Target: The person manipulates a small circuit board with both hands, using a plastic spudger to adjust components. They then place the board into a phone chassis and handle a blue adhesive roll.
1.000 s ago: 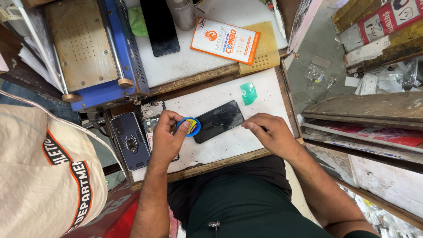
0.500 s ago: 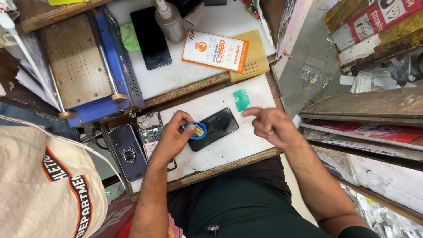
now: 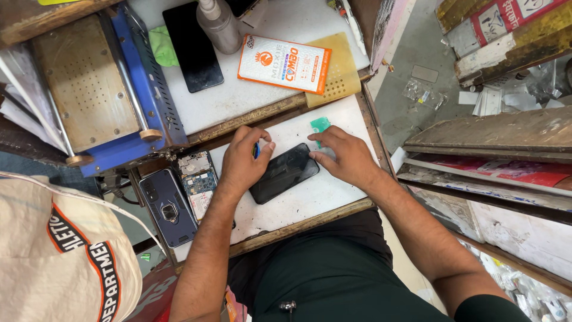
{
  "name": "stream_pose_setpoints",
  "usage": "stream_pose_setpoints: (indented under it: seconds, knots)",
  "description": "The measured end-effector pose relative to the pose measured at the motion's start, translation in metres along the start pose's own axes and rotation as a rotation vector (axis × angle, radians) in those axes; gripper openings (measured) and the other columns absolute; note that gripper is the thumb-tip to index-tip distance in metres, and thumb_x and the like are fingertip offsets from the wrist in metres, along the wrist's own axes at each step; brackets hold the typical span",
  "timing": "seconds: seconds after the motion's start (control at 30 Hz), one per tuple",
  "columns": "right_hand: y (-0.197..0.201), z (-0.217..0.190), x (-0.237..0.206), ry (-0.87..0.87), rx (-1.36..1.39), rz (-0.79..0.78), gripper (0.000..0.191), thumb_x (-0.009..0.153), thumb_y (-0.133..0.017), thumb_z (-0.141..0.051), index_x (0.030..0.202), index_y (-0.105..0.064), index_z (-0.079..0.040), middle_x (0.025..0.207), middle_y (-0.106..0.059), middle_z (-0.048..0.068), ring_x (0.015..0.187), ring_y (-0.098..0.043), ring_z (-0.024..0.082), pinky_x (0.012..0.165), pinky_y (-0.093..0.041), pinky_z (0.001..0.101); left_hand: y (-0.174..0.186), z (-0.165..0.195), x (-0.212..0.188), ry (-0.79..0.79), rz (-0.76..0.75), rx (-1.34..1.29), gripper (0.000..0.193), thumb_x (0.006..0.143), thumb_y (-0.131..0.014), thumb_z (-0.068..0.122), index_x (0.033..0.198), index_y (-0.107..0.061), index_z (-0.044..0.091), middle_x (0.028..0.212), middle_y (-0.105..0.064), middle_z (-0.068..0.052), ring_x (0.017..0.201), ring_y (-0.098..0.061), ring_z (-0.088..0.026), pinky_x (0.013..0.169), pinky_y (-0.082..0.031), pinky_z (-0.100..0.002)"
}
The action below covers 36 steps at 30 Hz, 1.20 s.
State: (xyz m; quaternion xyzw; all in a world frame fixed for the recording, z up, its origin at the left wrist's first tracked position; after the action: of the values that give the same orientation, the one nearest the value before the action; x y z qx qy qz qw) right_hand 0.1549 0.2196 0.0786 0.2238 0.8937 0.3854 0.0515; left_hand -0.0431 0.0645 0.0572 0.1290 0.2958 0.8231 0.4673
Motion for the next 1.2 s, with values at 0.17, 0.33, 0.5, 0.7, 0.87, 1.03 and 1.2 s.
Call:
stream_pose_setpoints:
  seconds: [0.17, 0.33, 0.5, 0.7, 0.87, 1.03, 1.2]
  knots:
    - [0.008, -0.008, 0.001, 0.021, -0.053, -0.051, 0.05, 0.085, -0.081, -0.033, 0.128, -0.068, -0.012, 0.103, -0.065, 0.009, 0.09, -0.071, 0.025, 0.075, -0.058, 0.038, -0.008, -0.001, -0.006, -0.239, 0.113, 0.15, 0.021, 0.088, -0.074, 0.005, 0.101, -0.08, 0.02, 0.103, -0.063, -0.002, 0.103, -0.059, -0.027, 0.084, -0.054, -0.039]
    - [0.005, -0.006, -0.002, 0.029, -0.166, -0.117, 0.06, 0.08, -0.082, -0.041, 0.132, -0.067, -0.014, 0.104, -0.066, 0.007, 0.093, -0.069, 0.026, 0.076, -0.058, 0.0383, -0.017, -0.007, -0.012, -0.358, 0.175, 0.311, 0.035, 0.077, -0.075, -0.001, 0.102, -0.083, 0.023, 0.109, -0.063, -0.003, 0.107, -0.056, -0.028, 0.086, -0.051, -0.041]
    - [0.003, -0.003, -0.003, -0.009, -0.225, -0.172, 0.064, 0.078, -0.083, -0.043, 0.133, -0.067, -0.015, 0.101, -0.065, 0.006, 0.092, -0.067, 0.026, 0.077, -0.057, 0.0389, -0.022, -0.012, -0.012, -0.372, 0.159, 0.37, 0.04, 0.076, -0.074, -0.003, 0.105, -0.083, 0.023, 0.111, -0.063, -0.003, 0.108, -0.054, -0.027, 0.087, -0.05, -0.041]
    - [-0.001, -0.001, -0.004, 0.003, -0.251, -0.175, 0.064, 0.077, -0.083, -0.046, 0.131, -0.068, -0.015, 0.099, -0.065, 0.005, 0.09, -0.067, 0.022, 0.076, -0.058, 0.0362, -0.025, -0.015, -0.013, -0.363, 0.146, 0.37, 0.036, 0.081, -0.075, -0.001, 0.106, -0.083, 0.024, 0.106, -0.061, -0.002, 0.107, -0.054, -0.025, 0.09, -0.05, -0.041]
    - [-0.002, -0.002, -0.006, -0.056, -0.231, -0.2, 0.065, 0.076, -0.085, -0.046, 0.13, -0.068, -0.016, 0.099, -0.064, 0.005, 0.087, -0.066, 0.022, 0.076, -0.058, 0.0365, -0.026, -0.016, -0.013, -0.366, 0.151, 0.364, 0.035, 0.081, -0.075, -0.001, 0.106, -0.083, 0.023, 0.104, -0.062, -0.002, 0.106, -0.055, -0.025, 0.091, -0.05, -0.041]
    - [0.001, -0.008, -0.007, -0.028, -0.224, -0.199, 0.079, 0.068, -0.087, -0.045, 0.135, -0.064, -0.009, 0.1, -0.061, 0.01, 0.093, -0.064, 0.027, 0.08, -0.056, 0.0403, -0.025, -0.014, -0.013, -0.357, 0.18, 0.332, 0.032, 0.082, -0.075, 0.0, 0.105, -0.083, 0.021, 0.105, -0.062, -0.003, 0.105, -0.055, -0.026, 0.089, -0.05, -0.041]
    - [0.0, -0.01, -0.006, -0.113, -0.217, -0.196, 0.073, 0.066, -0.088, -0.045, 0.127, -0.067, -0.011, 0.1, -0.061, 0.009, 0.097, -0.064, 0.027, 0.083, -0.055, 0.0406, -0.025, -0.01, -0.014, -0.407, 0.19, 0.355, 0.034, 0.082, -0.074, -0.001, 0.105, -0.083, 0.021, 0.105, -0.062, -0.003, 0.106, -0.056, -0.026, 0.09, -0.05, -0.041]
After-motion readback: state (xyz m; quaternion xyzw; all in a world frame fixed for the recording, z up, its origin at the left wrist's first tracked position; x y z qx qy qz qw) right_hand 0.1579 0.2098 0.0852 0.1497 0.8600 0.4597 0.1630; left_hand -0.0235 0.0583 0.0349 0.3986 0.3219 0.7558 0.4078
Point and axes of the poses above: each hand's wrist, its own x-axis towards the middle knuckle, its own y-axis out of the back of the hand, z = x × y, the point moved 2 cm from there along x, towards the middle knuckle
